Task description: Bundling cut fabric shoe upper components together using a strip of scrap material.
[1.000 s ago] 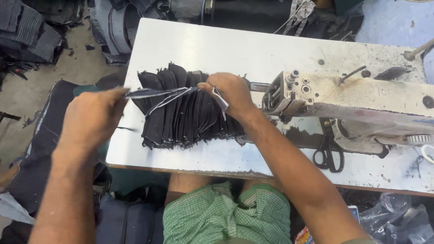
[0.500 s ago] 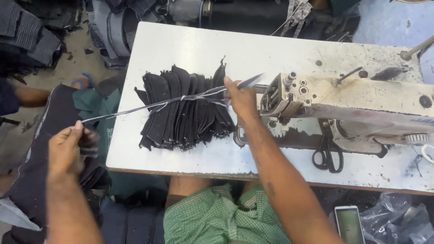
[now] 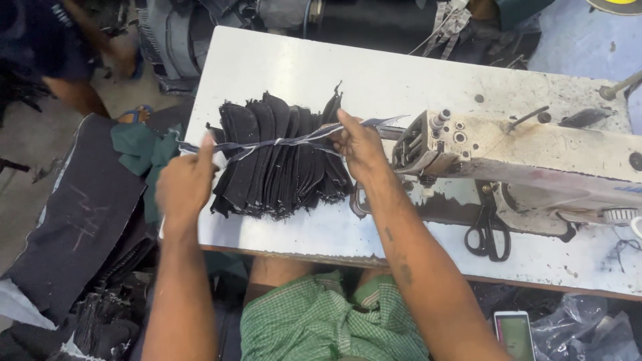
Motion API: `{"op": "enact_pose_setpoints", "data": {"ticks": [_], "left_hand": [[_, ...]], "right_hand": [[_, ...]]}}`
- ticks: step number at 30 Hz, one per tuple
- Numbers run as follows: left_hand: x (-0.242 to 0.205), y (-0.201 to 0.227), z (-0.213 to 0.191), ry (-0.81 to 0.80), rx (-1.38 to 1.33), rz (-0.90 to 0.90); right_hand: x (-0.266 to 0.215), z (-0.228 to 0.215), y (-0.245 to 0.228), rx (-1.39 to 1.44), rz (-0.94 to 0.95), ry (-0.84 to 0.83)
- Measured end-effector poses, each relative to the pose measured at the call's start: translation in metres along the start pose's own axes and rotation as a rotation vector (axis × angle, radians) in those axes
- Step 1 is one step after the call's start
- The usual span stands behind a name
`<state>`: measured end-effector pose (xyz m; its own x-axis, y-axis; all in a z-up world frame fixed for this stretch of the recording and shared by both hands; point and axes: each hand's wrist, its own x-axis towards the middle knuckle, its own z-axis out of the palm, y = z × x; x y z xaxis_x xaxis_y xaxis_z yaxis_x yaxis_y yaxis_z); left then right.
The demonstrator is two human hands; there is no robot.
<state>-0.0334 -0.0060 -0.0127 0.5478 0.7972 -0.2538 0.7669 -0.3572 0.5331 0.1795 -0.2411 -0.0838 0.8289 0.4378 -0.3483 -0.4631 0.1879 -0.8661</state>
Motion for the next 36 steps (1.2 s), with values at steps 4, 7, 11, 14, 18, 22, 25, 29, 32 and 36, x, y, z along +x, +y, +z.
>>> {"op": "enact_pose_setpoints", "data": {"ticks": [4, 7, 11, 14, 18, 22, 25, 29, 32, 36], "left_hand": [[0.04, -0.007, 0.044, -0.017, -0.002, 0.107], [0.046, 0.0, 0.054, 0.008, -0.299, 0.201], [0.056, 0.004, 0.054, 0.027, -0.417, 0.307], [0.069, 0.011, 0.054, 0.09, -0.41, 0.35], [0.083, 0.029, 0.044, 0.134, -0.67, 0.308], [0.074, 0.054, 0.041, -0.034, -1.201, -0.005], [0.107, 0.042, 0.072, -0.022, -1.714, -0.408], [0.163, 0.018, 0.111, 0.059, -1.85, -0.446], [0.18, 0.031, 0.106, 0.227, -1.815, -0.457], [0.198, 0.057, 0.097, 0.391, -1.792, -0.469]], "right_hand": [[-0.011, 0.003, 0.002, 0.031, 0.0, -0.025], [-0.011, -0.012, 0.024, 0.043, 0.056, 0.071], [-0.045, -0.012, 0.035, 0.17, 0.064, -0.007], [-0.078, -0.001, 0.027, 0.182, 0.11, -0.014], [-0.085, 0.007, 0.022, -0.055, -0.16, -0.229], [-0.083, 0.037, -0.004, 0.007, -0.247, -0.353], [-0.074, 0.045, -0.007, 0.218, -0.088, -0.451], [-0.081, 0.037, 0.016, 0.129, -0.074, -0.392], [-0.116, 0.018, 0.021, 0.117, -0.102, -0.336], [-0.167, 0.0, 0.026, 0.075, -0.156, -0.347]]}}
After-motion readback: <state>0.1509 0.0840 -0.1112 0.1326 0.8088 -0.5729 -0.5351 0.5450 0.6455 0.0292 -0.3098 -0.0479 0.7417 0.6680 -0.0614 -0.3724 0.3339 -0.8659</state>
